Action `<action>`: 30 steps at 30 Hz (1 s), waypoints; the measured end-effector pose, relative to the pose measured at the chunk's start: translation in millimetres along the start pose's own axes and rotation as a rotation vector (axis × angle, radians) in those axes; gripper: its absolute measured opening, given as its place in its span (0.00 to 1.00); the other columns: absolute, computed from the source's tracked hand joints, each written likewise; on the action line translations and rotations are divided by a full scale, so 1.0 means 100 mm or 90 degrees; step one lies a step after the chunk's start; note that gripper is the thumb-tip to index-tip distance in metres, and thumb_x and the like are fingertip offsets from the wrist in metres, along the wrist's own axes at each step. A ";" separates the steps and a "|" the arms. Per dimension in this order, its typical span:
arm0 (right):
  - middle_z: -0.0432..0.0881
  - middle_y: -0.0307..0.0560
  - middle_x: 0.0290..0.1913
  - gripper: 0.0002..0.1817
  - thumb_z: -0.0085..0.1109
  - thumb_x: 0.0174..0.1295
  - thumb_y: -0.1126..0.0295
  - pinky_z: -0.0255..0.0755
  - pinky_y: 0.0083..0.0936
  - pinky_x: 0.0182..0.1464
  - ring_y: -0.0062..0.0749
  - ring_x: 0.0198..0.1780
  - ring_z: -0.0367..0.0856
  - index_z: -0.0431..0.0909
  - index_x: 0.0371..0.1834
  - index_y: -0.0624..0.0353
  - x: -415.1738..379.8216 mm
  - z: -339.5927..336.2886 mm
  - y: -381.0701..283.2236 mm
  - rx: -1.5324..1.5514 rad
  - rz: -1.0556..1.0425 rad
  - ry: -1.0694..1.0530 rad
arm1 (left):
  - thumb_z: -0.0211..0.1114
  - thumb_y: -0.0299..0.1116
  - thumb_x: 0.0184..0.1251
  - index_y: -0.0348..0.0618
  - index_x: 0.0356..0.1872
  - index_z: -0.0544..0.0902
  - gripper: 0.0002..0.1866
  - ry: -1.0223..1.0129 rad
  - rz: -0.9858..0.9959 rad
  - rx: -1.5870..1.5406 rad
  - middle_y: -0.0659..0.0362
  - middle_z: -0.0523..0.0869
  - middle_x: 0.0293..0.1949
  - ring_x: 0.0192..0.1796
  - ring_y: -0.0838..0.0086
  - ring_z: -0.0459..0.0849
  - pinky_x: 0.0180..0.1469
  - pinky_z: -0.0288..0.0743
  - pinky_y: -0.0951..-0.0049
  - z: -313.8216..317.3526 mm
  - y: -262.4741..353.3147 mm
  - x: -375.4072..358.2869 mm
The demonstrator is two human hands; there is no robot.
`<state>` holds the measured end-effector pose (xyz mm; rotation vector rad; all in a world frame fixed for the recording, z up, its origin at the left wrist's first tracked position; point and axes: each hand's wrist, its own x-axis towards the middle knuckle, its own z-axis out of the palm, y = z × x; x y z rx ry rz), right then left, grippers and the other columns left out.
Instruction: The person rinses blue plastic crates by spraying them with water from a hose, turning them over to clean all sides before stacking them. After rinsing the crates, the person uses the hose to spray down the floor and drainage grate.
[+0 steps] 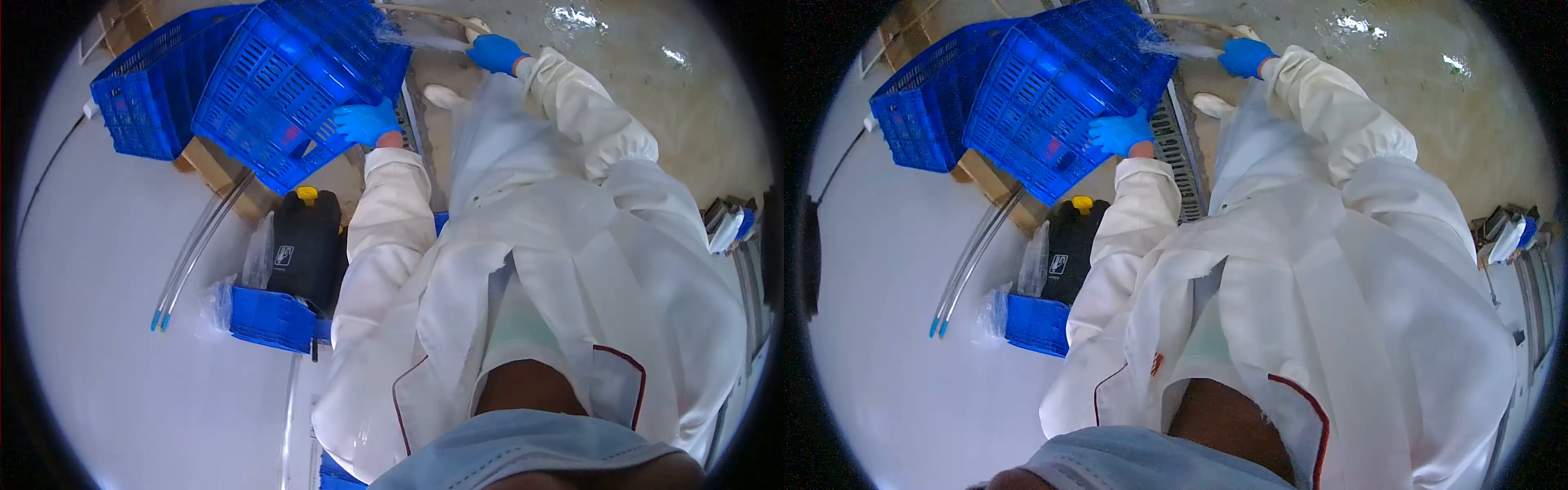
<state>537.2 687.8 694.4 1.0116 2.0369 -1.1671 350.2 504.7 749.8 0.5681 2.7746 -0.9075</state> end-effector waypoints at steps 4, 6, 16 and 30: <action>0.79 0.55 0.32 0.21 0.45 0.58 0.53 0.71 0.40 0.38 0.49 0.34 0.78 0.77 0.31 0.61 -0.04 0.08 0.15 -0.098 -0.159 0.076 | 0.60 0.64 0.39 0.24 0.56 0.60 0.52 0.058 0.054 -0.060 0.43 0.70 0.50 0.53 0.55 0.70 0.52 0.67 0.63 0.26 -0.26 0.13; 0.79 0.57 0.32 0.21 0.42 0.59 0.53 0.70 0.40 0.40 0.50 0.35 0.77 0.78 0.30 0.59 -0.32 -0.07 -0.21 -0.068 -0.199 0.111 | 0.63 0.60 0.39 0.25 0.54 0.61 0.49 0.094 0.088 -0.097 0.42 0.70 0.50 0.52 0.55 0.71 0.52 0.67 0.63 0.35 -0.33 0.15; 0.79 0.57 0.33 0.24 0.41 0.58 0.49 0.69 0.41 0.39 0.52 0.36 0.77 0.77 0.33 0.59 -0.58 -0.27 -0.76 0.066 -0.127 0.230 | 0.70 0.49 0.37 0.28 0.52 0.60 0.45 0.124 0.112 -0.280 0.40 0.71 0.48 0.48 0.51 0.72 0.48 0.70 0.59 0.27 -0.84 0.16; 0.79 0.55 0.32 0.19 0.43 0.55 0.57 0.72 0.38 0.34 0.46 0.29 0.79 0.78 0.33 0.61 -0.31 -0.33 0.19 -0.179 -0.049 -0.037 | 0.66 0.39 0.49 0.33 0.48 0.73 0.27 -0.008 -0.119 -0.487 0.49 0.79 0.44 0.41 0.64 0.79 0.46 0.72 0.65 0.65 -3.38 1.30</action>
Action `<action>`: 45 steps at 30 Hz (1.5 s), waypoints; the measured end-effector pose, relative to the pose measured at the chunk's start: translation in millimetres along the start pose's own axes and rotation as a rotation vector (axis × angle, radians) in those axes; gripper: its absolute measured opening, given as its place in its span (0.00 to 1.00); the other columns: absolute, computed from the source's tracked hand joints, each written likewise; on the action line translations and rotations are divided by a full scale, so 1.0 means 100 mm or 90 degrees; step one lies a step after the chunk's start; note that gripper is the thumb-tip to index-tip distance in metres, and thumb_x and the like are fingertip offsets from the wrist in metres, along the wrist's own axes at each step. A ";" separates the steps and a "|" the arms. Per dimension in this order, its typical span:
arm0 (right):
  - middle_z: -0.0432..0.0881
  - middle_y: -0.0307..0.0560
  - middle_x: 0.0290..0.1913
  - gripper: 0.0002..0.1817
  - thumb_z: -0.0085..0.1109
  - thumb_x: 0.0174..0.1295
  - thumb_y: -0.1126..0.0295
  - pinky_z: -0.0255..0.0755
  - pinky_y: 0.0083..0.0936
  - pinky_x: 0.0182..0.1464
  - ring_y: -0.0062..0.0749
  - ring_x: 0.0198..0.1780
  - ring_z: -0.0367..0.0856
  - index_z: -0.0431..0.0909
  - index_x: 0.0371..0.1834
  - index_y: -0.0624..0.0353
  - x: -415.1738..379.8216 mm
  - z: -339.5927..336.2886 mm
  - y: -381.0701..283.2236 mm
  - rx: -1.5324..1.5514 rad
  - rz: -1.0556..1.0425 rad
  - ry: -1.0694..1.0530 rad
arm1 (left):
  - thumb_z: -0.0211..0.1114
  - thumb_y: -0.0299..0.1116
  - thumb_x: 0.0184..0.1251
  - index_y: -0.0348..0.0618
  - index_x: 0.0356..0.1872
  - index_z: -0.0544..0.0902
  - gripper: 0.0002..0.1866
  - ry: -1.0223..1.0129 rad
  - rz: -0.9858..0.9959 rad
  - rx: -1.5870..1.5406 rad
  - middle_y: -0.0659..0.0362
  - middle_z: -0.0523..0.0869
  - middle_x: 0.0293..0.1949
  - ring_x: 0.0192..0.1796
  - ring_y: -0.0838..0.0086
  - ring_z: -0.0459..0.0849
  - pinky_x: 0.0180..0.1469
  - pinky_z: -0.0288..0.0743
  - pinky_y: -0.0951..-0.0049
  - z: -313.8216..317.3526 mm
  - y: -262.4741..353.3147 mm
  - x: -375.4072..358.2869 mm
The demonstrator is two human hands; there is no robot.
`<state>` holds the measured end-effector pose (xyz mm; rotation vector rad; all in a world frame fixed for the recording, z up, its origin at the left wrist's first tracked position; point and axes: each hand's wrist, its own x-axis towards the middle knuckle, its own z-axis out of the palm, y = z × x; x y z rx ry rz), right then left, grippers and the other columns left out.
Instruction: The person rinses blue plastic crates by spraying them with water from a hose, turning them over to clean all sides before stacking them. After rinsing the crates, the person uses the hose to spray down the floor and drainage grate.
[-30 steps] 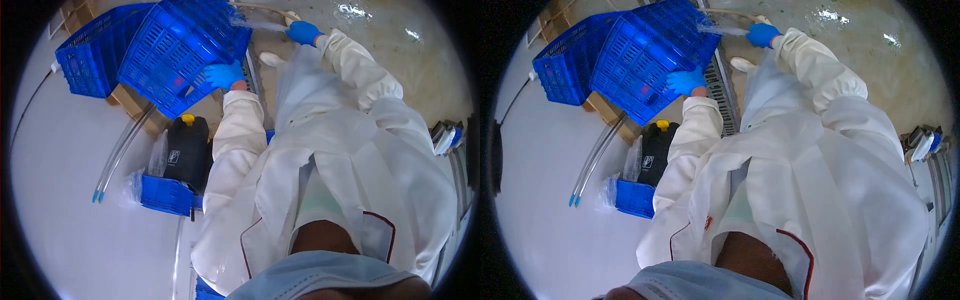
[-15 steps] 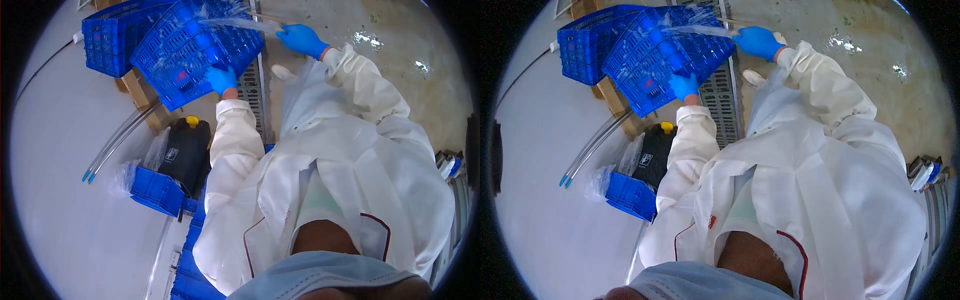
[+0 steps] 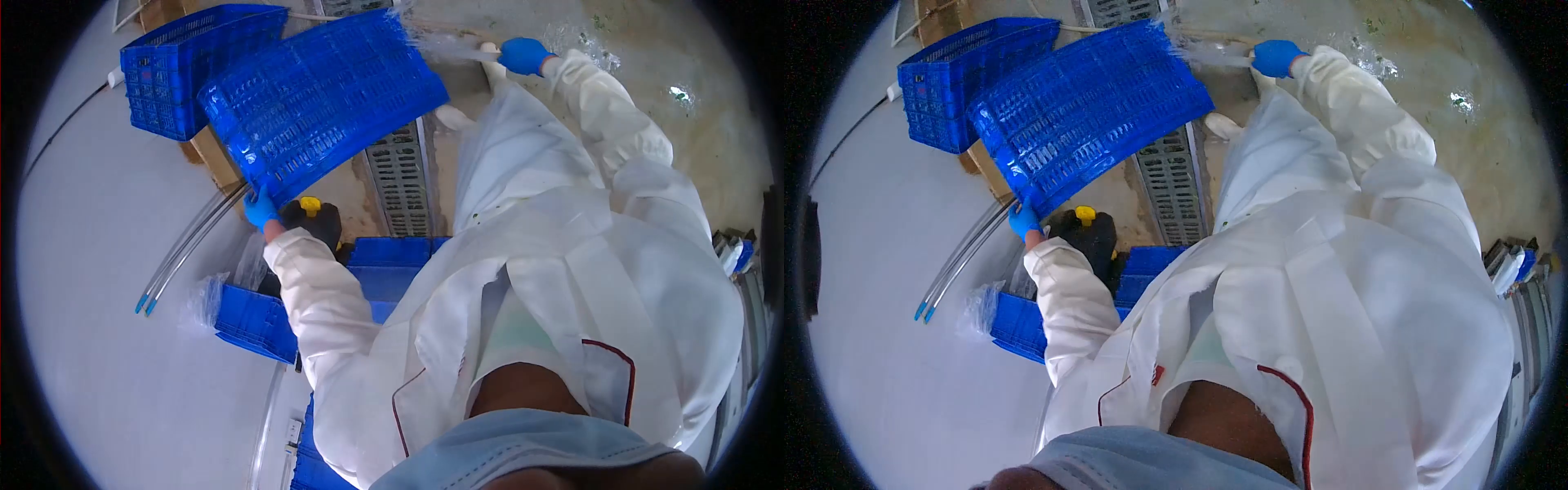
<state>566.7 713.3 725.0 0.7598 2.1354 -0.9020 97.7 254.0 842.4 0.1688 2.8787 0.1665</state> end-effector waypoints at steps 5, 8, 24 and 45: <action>0.79 0.56 0.33 0.16 0.45 0.52 0.60 0.72 0.41 0.37 0.50 0.35 0.79 0.79 0.30 0.59 0.33 0.15 -0.26 -0.044 -0.079 0.139 | 0.55 0.41 0.58 0.43 0.50 0.74 0.20 -0.122 -0.029 -0.195 0.51 0.80 0.44 0.36 0.64 0.80 0.38 0.76 0.67 0.53 -0.51 0.01; 0.79 0.57 0.33 0.14 0.47 0.50 0.62 0.71 0.43 0.38 0.53 0.35 0.78 0.79 0.27 0.59 0.46 0.15 -0.40 0.013 -0.059 0.138 | 0.47 0.39 0.64 0.43 0.48 0.74 0.17 -0.289 0.478 0.388 0.49 0.80 0.40 0.35 0.59 0.80 0.37 0.75 0.64 1.07 -0.83 0.03; 0.78 0.59 0.28 0.17 0.44 0.52 0.60 0.71 0.43 0.34 0.54 0.31 0.77 0.79 0.25 0.60 0.34 0.46 -1.50 0.099 -0.201 0.078 | 0.46 0.31 0.62 0.43 0.47 0.73 0.14 -0.297 0.370 0.020 0.46 0.76 0.47 0.47 0.55 0.75 0.48 0.68 0.60 3.04 -0.84 -1.59; 0.78 0.59 0.26 0.15 0.46 0.52 0.63 0.69 0.44 0.31 0.53 0.28 0.77 0.79 0.26 0.62 0.29 0.76 -2.19 0.137 -0.287 0.037 | 0.49 0.46 0.62 0.35 0.43 0.77 0.22 -0.413 -0.017 -0.210 0.48 0.80 0.45 0.47 0.62 0.78 0.49 0.68 0.68 2.84 -0.53 -2.54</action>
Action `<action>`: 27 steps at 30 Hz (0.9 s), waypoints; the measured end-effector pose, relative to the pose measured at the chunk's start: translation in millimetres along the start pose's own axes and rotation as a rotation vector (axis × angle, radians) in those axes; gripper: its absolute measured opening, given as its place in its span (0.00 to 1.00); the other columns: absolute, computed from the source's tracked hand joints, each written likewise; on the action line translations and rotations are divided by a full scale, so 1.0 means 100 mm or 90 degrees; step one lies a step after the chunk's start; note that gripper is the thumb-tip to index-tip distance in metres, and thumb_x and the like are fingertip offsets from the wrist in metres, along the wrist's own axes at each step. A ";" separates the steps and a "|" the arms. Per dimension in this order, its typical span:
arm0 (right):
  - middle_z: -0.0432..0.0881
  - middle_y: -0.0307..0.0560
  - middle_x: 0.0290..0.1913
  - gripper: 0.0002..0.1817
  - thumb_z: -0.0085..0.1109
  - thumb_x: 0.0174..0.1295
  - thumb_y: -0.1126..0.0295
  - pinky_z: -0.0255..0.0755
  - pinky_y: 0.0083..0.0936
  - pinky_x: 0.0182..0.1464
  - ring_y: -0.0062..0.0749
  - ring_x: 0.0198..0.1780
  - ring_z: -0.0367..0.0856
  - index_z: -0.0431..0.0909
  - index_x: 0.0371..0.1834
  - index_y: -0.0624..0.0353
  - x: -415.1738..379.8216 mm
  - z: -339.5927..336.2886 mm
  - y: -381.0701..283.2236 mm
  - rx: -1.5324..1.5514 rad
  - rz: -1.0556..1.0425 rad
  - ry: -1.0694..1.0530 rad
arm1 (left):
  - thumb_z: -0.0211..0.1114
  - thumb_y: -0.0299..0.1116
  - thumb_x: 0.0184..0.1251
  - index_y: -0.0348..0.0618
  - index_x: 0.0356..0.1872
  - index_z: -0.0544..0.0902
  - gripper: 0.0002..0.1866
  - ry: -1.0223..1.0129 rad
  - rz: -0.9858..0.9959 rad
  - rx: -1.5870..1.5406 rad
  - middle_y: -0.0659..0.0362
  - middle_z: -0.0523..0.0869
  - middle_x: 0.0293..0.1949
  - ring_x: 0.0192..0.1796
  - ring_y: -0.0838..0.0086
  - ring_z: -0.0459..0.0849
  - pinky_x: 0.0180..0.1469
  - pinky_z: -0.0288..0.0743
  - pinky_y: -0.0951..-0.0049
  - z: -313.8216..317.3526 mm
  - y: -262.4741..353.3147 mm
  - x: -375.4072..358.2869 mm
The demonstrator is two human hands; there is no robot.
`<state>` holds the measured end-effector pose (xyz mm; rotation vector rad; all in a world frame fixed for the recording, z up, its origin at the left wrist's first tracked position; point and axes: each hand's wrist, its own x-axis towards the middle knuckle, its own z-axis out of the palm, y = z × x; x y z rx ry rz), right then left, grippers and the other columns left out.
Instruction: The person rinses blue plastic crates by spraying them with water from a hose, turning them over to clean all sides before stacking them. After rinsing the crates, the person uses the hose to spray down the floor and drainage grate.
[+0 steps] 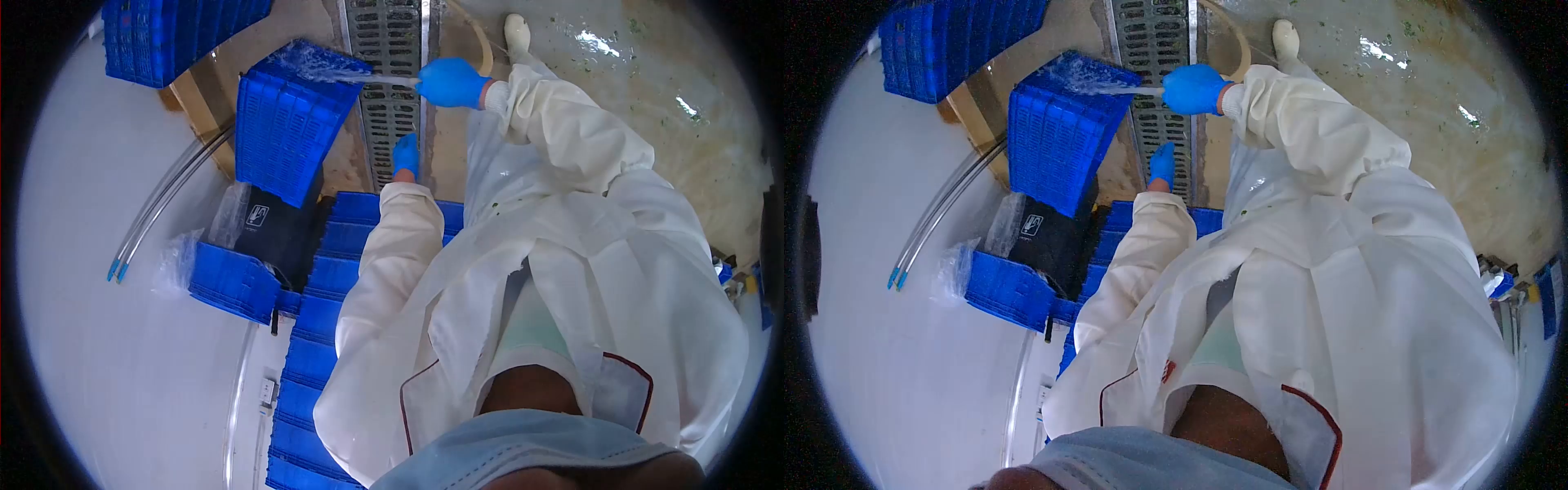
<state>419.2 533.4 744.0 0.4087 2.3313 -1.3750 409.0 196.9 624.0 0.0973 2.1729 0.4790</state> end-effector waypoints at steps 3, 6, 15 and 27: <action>0.77 0.58 0.25 0.14 0.46 0.52 0.63 0.69 0.44 0.31 0.52 0.28 0.77 0.78 0.25 0.62 -0.01 -0.04 -0.07 -0.007 0.017 -0.006 | 0.49 0.46 0.62 0.34 0.41 0.78 0.22 -0.023 -0.020 -0.028 0.48 0.81 0.42 0.43 0.63 0.78 0.47 0.69 0.67 -0.12 0.37 -0.15; 0.77 0.58 0.24 0.14 0.46 0.51 0.63 0.69 0.44 0.31 0.52 0.27 0.77 0.78 0.25 0.62 0.05 -0.06 -0.12 0.010 0.025 0.006 | 0.51 0.44 0.62 0.33 0.38 0.78 0.20 -0.011 0.023 0.005 0.51 0.82 0.37 0.39 0.67 0.77 0.45 0.69 0.69 -0.02 0.17 -0.08; 0.77 0.59 0.25 0.14 0.47 0.51 0.63 0.69 0.44 0.29 0.52 0.26 0.76 0.79 0.26 0.61 0.27 0.02 -0.10 0.012 0.064 0.025 | 0.55 0.40 0.61 0.34 0.35 0.79 0.16 -0.020 -0.062 -0.193 0.58 0.80 0.30 0.31 0.77 0.72 0.37 0.68 0.72 0.07 0.39 -0.17; 0.77 0.58 0.25 0.16 0.43 0.54 0.62 0.69 0.44 0.30 0.52 0.27 0.76 0.79 0.26 0.60 0.31 -0.16 -0.36 0.023 0.034 0.028 | 0.53 0.41 0.61 0.33 0.36 0.78 0.17 -0.020 -0.023 -0.135 0.56 0.81 0.30 0.32 0.75 0.73 0.39 0.69 0.71 0.03 0.50 -0.21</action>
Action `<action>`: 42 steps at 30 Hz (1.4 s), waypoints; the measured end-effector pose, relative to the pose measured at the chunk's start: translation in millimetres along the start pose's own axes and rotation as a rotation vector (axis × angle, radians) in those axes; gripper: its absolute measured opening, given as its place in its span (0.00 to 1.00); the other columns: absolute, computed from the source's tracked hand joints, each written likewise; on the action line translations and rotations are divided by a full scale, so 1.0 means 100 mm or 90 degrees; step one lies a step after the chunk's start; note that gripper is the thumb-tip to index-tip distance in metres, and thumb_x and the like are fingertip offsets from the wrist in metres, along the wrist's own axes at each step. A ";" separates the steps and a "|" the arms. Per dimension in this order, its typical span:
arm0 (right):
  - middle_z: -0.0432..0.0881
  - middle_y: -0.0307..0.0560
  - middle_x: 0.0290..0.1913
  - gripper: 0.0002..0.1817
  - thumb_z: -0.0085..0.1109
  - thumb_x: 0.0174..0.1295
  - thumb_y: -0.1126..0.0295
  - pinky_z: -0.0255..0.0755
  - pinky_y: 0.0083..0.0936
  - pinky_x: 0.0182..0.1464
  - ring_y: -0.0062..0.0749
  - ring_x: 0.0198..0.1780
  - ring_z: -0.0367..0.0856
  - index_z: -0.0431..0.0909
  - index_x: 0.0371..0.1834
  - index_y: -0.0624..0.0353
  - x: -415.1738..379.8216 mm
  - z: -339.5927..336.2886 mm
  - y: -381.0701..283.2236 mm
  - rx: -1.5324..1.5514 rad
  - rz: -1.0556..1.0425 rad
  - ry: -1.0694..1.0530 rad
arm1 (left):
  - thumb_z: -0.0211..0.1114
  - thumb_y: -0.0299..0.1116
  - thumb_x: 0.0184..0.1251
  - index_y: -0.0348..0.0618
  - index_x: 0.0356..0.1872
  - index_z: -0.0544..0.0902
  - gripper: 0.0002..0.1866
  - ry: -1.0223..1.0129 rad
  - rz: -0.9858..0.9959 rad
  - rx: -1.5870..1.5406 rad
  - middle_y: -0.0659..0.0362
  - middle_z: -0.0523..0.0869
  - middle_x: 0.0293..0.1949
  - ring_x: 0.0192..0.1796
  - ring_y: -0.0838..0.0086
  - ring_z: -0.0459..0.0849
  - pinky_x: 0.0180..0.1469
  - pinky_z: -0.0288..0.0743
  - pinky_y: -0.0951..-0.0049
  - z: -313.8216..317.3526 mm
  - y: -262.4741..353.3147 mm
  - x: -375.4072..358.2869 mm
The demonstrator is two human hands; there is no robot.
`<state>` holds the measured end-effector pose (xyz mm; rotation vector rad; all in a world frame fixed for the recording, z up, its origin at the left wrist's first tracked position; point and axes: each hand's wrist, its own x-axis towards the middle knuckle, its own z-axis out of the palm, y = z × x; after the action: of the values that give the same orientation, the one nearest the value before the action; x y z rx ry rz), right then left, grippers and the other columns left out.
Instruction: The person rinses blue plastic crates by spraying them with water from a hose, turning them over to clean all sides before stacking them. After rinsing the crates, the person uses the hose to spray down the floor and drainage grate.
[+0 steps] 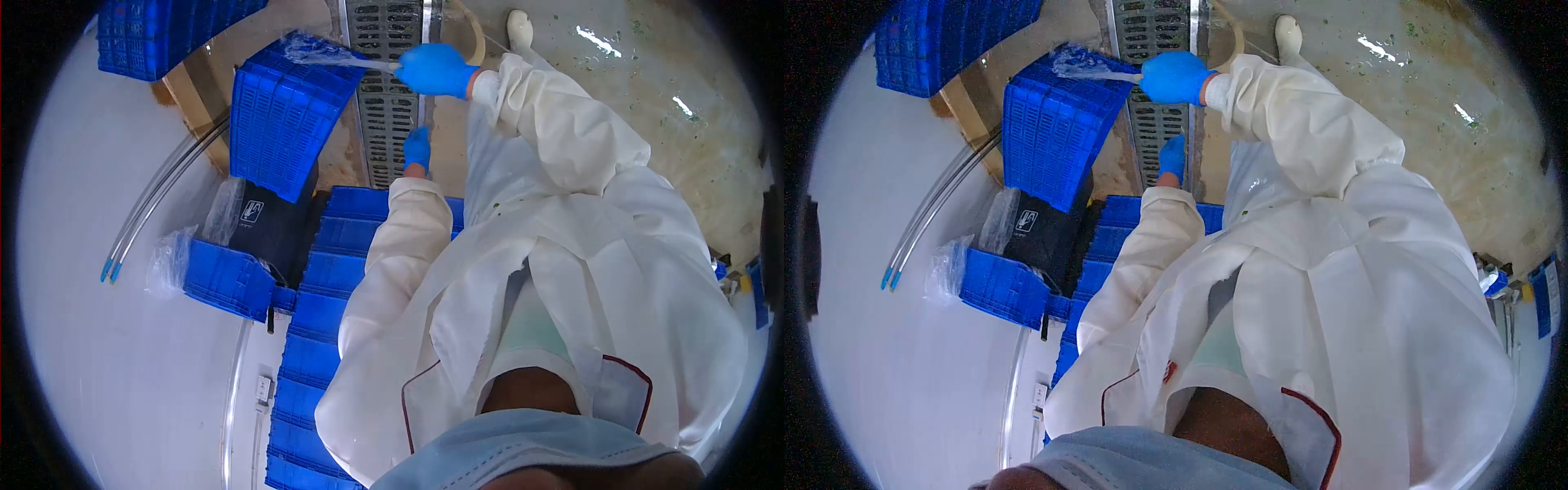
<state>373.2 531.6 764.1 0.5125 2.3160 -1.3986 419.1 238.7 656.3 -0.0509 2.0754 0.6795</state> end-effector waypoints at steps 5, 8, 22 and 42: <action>0.77 0.55 0.24 0.21 0.41 0.58 0.55 0.70 0.42 0.32 0.50 0.27 0.76 0.78 0.24 0.59 0.03 -0.04 -0.12 -0.005 -0.011 -0.006 | 0.53 0.41 0.61 0.33 0.35 0.79 0.17 -0.007 0.025 0.032 0.54 0.81 0.32 0.33 0.72 0.75 0.40 0.69 0.69 -0.01 0.03 0.01; 0.77 0.56 0.24 0.19 0.42 0.57 0.58 0.70 0.43 0.31 0.51 0.26 0.76 0.79 0.24 0.59 0.11 0.00 -0.10 0.003 -0.012 -0.006 | 0.52 0.41 0.61 0.33 0.34 0.79 0.17 -0.008 0.024 0.026 0.52 0.81 0.31 0.33 0.71 0.75 0.40 0.69 0.68 -0.02 -0.09 0.05; 0.78 0.60 0.29 0.18 0.43 0.56 0.59 0.70 0.43 0.36 0.53 0.31 0.77 0.79 0.29 0.61 0.28 0.12 0.22 -0.035 0.021 -0.024 | 0.52 0.39 0.59 0.35 0.30 0.79 0.15 0.057 0.165 0.594 0.47 0.81 0.29 0.26 0.67 0.79 0.29 0.71 0.66 -0.62 -0.50 0.72; 0.76 0.56 0.20 0.14 0.48 0.54 0.61 0.69 0.42 0.27 0.51 0.23 0.75 0.77 0.22 0.60 0.24 0.79 1.82 -0.099 0.049 -0.062 | 0.71 0.52 0.35 0.28 0.52 0.66 0.45 0.531 -0.238 0.607 0.39 0.76 0.44 0.45 0.52 0.78 0.46 0.73 0.59 -1.63 -0.23 2.49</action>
<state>453.2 542.9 581.0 0.4706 2.2797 -1.1700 157.9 195.1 518.5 -0.1961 2.8564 -0.7217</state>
